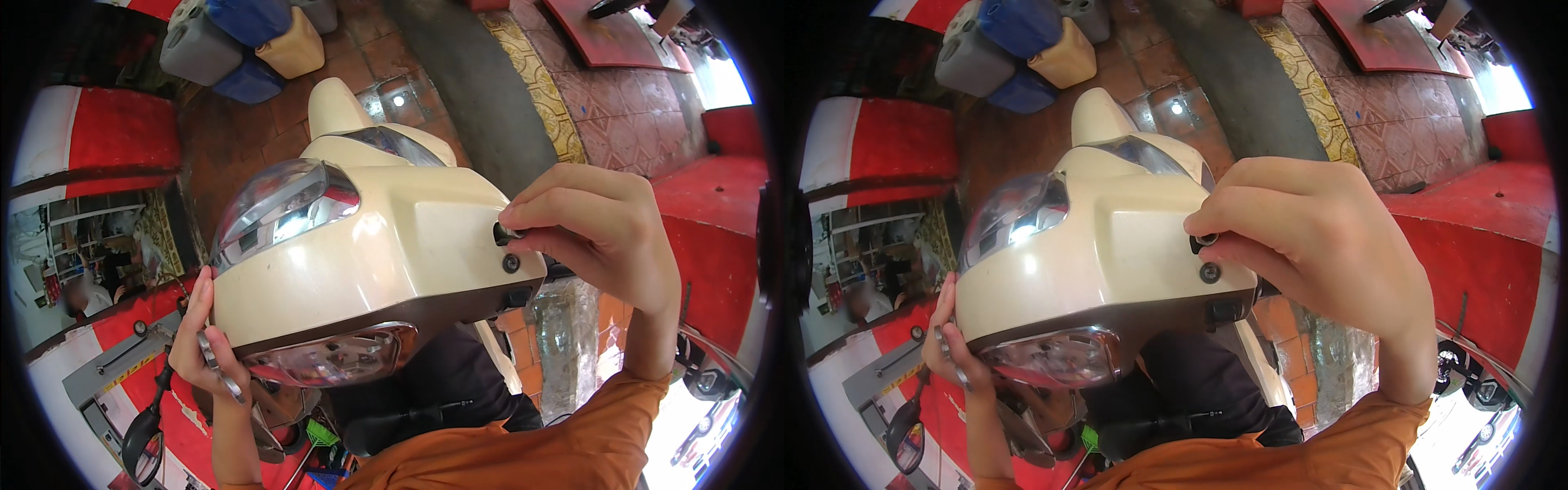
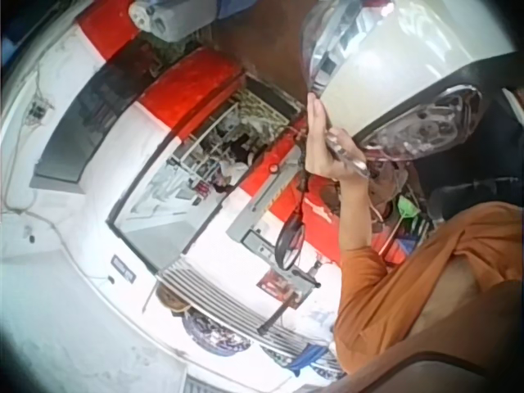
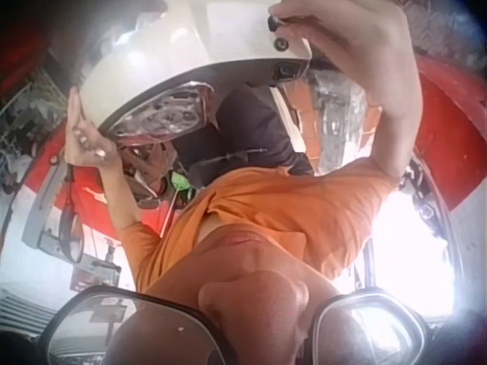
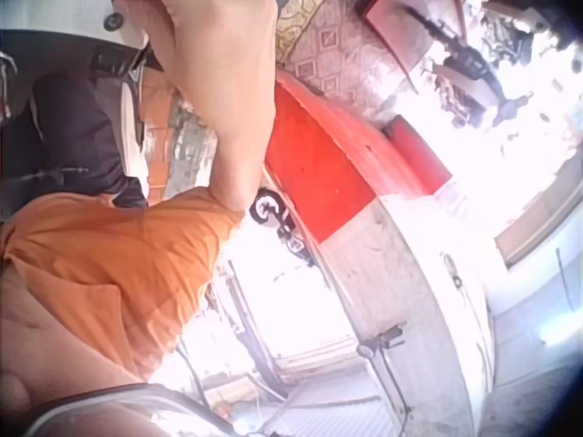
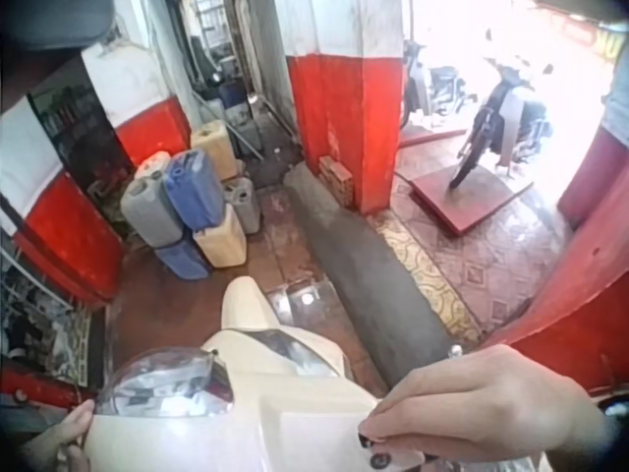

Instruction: The person uses a wrench to unscrew and remove the mirrors from the handlebars. They then detach the front plastic shroud from the steering assembly by hand.

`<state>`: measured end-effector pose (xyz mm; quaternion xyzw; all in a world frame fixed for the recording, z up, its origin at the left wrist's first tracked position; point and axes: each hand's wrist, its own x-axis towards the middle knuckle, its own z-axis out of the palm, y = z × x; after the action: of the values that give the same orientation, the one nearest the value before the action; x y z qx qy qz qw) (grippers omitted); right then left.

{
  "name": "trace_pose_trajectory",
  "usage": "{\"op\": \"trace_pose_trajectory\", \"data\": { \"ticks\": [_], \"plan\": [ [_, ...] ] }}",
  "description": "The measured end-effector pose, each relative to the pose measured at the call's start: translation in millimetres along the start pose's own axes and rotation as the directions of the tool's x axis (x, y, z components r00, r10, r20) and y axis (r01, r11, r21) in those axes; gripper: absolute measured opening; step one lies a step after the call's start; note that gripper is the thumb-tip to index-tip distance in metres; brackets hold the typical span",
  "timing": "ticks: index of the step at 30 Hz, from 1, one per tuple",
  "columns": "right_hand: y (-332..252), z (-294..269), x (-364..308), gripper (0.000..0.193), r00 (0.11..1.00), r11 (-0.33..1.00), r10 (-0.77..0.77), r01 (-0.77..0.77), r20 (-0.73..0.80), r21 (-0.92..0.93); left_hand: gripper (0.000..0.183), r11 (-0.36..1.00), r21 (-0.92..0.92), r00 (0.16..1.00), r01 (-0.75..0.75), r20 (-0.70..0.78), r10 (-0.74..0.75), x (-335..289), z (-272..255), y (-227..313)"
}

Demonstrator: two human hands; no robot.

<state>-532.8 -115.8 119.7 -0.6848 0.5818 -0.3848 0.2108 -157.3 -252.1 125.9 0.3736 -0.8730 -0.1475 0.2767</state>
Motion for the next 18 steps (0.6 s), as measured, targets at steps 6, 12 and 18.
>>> {"op": "trace_pose_trajectory", "data": {
  "ticks": [6,12,18],
  "plan": [
    [-10,3,-3,0.022,1.000,0.996,-0.021,0.023,0.023,-0.086,0.042,1.000,0.002,1.000,-0.012,-0.009,0.012,4,3,2],
    [-11,5,-11,0.020,0.998,0.994,0.020,-0.025,-0.053,-0.106,0.034,0.998,-0.009,0.997,-0.061,-0.045,0.061,6,4,0],
    [-10,13,-17,0.016,0.990,0.994,-0.005,-0.010,-0.139,-0.105,0.031,0.999,-0.010,0.998,-0.042,-0.056,0.041,6,4,3]
  ]
}}
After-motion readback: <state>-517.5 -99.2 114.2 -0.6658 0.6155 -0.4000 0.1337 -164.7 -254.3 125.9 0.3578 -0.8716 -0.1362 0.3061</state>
